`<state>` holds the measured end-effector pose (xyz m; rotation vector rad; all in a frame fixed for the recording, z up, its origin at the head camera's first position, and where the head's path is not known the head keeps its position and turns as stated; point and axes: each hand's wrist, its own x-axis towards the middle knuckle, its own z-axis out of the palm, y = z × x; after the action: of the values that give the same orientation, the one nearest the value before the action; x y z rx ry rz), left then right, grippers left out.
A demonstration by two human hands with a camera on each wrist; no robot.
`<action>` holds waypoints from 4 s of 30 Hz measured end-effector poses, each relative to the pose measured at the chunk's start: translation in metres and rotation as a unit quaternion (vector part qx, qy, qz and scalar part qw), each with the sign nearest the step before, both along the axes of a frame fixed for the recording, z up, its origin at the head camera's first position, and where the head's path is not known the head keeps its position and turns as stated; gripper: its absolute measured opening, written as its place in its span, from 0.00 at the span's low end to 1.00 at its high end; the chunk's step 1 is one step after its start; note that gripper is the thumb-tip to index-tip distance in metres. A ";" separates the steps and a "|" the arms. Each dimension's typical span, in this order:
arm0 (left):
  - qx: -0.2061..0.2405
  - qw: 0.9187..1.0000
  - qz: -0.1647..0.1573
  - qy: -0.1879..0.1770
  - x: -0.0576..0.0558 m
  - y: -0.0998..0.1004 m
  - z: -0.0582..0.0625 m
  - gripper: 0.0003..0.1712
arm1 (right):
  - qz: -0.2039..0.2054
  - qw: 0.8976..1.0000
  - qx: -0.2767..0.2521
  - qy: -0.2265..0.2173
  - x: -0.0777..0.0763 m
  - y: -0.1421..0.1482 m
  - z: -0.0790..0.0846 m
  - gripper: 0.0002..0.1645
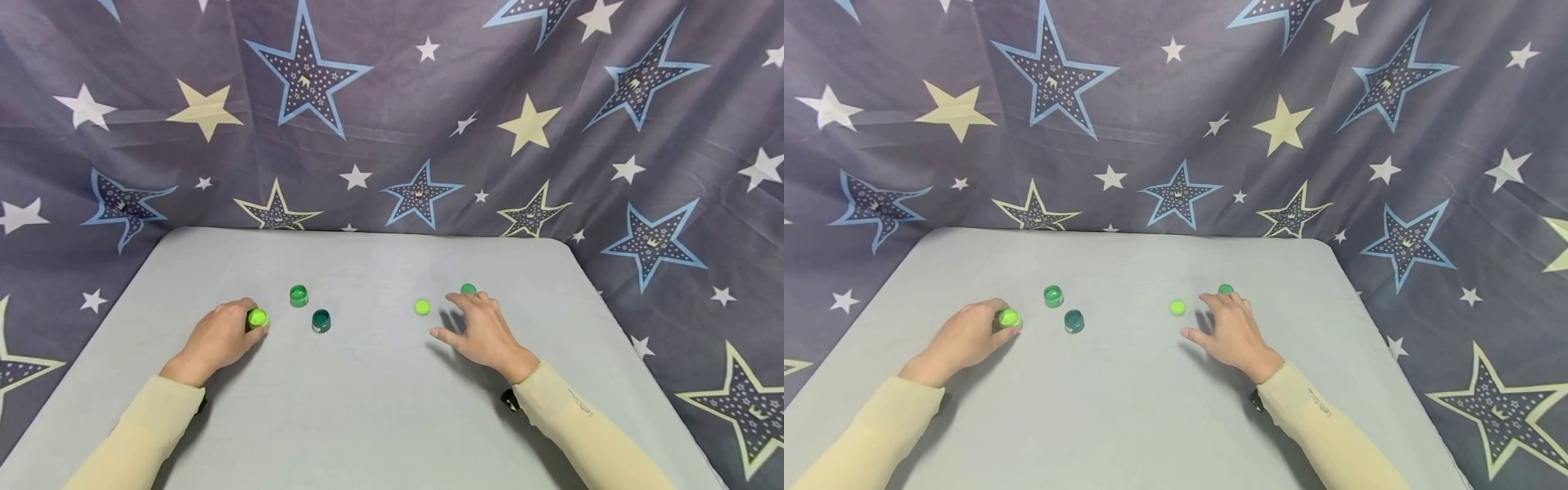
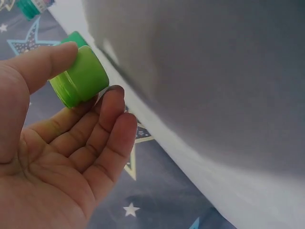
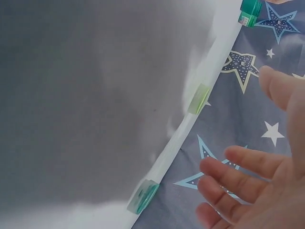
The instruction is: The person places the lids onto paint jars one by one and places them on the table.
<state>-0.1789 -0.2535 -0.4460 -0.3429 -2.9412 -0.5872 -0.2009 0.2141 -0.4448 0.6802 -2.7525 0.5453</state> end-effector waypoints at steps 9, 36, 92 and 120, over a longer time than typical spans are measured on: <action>0.030 0.999 -0.023 0.008 0.011 0.014 0.009 0.16 | 0.000 1.000 0.002 -0.007 -0.004 -0.005 0.003 0.41; 0.070 0.994 -0.077 0.014 0.034 0.074 0.014 0.12 | 0.015 0.998 0.033 -0.042 -0.021 -0.036 0.008 0.29; 0.101 0.986 -0.133 0.020 0.044 0.140 0.006 0.12 | -0.007 0.997 0.062 -0.045 -0.010 -0.053 0.009 0.12; 0.114 0.985 -0.125 0.030 0.047 0.147 0.008 0.13 | 0.036 0.999 -0.006 -0.040 0.040 -0.061 0.023 0.14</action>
<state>-0.1321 -0.1063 -0.4382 -0.6951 -2.7547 -0.9165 -0.1608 0.1529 -0.4218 0.7737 -2.8057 0.6176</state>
